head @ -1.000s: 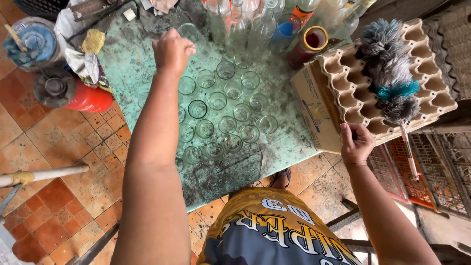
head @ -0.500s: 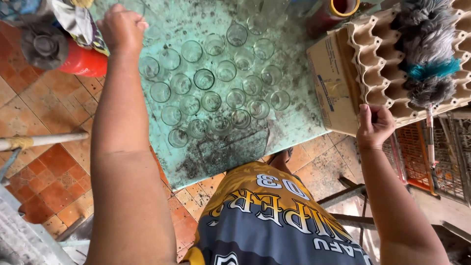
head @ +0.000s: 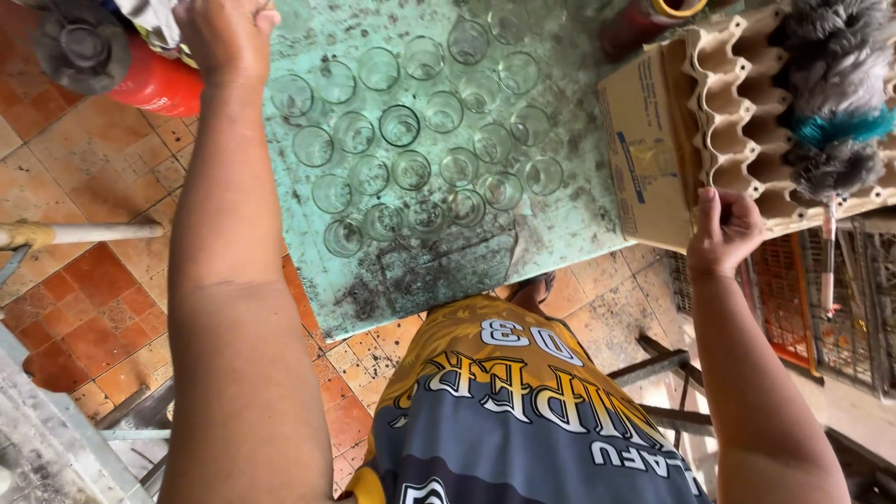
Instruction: The person moves a plastic basket and then systematically inspects or counts a large collection of small glass jars arranged on a table.
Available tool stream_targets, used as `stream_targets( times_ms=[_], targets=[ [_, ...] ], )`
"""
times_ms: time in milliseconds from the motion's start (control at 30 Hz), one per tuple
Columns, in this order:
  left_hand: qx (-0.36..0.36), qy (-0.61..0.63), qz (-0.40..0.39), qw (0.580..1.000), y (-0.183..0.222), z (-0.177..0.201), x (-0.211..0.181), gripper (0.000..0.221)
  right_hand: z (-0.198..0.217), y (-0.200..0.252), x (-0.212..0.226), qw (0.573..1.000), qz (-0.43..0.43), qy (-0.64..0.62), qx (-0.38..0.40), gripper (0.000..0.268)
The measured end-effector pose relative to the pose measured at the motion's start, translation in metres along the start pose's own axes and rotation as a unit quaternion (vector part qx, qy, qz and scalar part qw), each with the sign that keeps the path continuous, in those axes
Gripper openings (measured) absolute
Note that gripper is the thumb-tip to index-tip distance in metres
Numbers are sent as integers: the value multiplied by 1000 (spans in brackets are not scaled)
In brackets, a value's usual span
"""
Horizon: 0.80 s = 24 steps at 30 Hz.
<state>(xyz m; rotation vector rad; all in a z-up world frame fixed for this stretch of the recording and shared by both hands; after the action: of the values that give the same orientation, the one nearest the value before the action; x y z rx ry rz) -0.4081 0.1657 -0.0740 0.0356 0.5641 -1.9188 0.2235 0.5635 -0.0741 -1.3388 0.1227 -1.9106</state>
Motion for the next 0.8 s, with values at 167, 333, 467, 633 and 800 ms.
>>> stream_targets(
  times_ms=[167,333,467,633,800],
  targets=[
    [103,-19,99,990,-2,-18,-10,5,3,3,-4,999,9,45,-11,25],
    [219,-208,136,943,5,-77,-1,31,5,6,-11,998,-1,69,-9,26],
    [251,-227,170,926,16,-77,-6,29,1,4,-2,999,-4,40,-15,26],
    [256,-251,171,918,29,-100,4,19,1,4,0,996,7,83,-7,25],
    [297,-224,236,898,25,-93,3,30,0,4,0,998,3,62,-10,25]
  ],
)
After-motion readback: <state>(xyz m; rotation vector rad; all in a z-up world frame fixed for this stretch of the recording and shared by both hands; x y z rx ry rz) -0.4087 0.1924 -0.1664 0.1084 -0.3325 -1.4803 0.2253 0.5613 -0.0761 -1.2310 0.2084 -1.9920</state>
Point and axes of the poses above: each hand's wrist, its own y-axis away from the middle knuckle, its own z-axis out of the back of the hand, x = y × z, the point moved 5 cm from there along -y, towards the middle knuckle, and after that the axes turned 12 degrees about z, right-handed, at the moved point
